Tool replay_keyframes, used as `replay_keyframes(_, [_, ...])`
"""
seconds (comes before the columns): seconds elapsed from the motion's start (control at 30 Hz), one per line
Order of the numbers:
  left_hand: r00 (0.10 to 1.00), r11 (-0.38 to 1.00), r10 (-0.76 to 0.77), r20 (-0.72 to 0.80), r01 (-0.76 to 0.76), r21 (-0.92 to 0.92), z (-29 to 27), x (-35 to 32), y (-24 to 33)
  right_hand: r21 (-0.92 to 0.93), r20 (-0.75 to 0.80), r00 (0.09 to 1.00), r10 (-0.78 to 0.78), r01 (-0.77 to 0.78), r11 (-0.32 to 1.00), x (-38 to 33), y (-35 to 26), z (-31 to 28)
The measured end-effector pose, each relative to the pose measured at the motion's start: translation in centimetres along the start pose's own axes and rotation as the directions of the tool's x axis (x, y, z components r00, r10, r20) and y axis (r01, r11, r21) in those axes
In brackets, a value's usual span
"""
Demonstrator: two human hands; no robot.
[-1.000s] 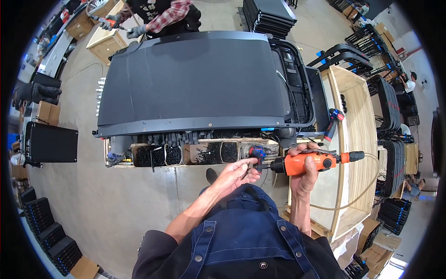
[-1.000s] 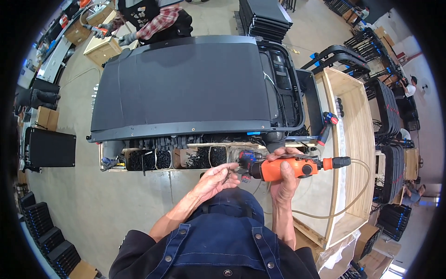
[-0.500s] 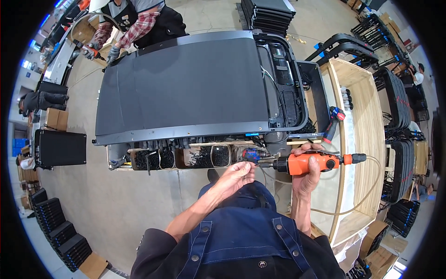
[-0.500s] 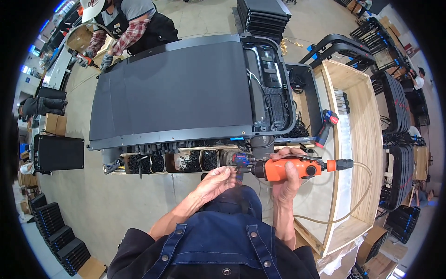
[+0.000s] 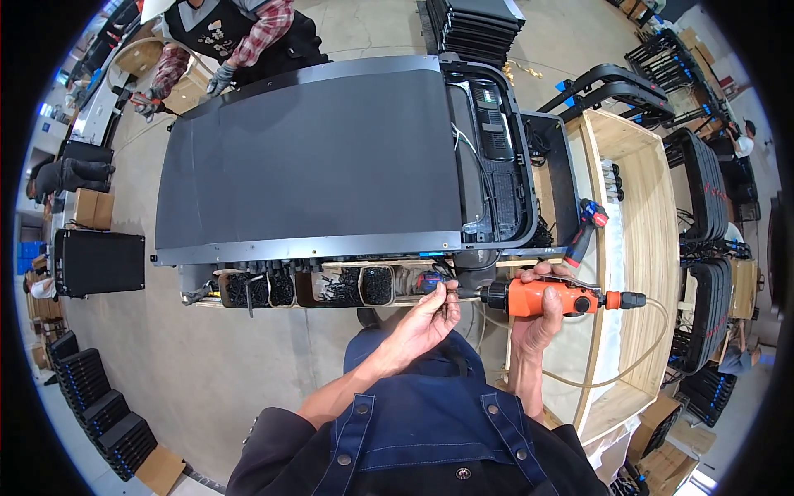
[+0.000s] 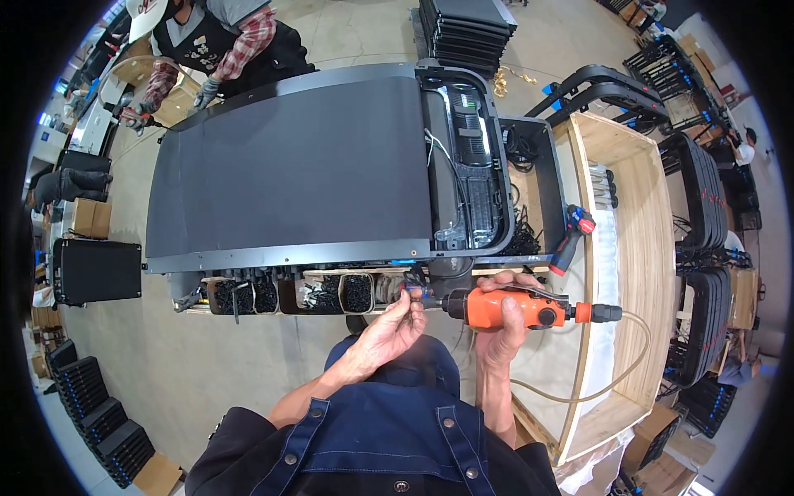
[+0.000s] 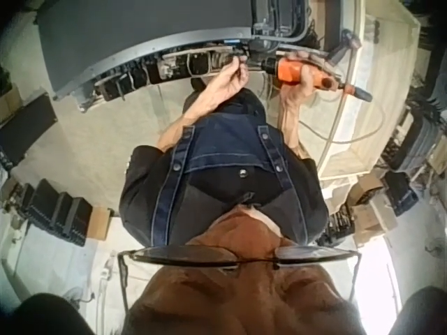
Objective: Assembling a treadmill by attaching plastic covers and structural components using power tools.
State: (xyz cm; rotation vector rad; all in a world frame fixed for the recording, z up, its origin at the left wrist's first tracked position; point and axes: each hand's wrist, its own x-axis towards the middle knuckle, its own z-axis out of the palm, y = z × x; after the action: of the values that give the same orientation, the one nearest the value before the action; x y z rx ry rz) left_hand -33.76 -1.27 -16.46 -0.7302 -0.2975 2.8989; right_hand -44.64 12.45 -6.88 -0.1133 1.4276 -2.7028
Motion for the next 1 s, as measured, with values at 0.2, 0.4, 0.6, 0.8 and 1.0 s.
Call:
replay_keyframes(0.2, [0.989,0.997,0.082,-0.124,-0.082,0.001,2.3,2.3,-0.3,-0.193,0.213,0.967,-0.141,0.183,0.964,0.3,0.7,1.6])
replay_keyframes(0.4, [0.999,0.991,0.032,-0.002,-0.032,-0.128,3.1,5.8,1.9,-0.329,0.524,0.836,-0.165,0.377,0.866,2.7,2.7,4.8])
replay_keyframes(0.6, [0.998,0.999,0.008,-0.068,-0.01,-0.033,2.3,6.8,3.0,-0.516,0.496,0.868,0.038,0.259,0.816,4.3,4.0,8.4])
replay_keyframes(0.8, [0.999,0.915,0.022,-0.05,0.0,0.404,1.3,2.3,2.8,-0.517,0.697,0.676,0.238,0.245,0.82,6.3,5.6,10.6])
replay_keyframes(1.0, [0.997,0.885,-0.004,0.075,-0.031,0.464,-0.2,-3.0,4.6,-0.556,0.689,0.663,0.293,0.223,0.801,6.3,5.3,10.7])
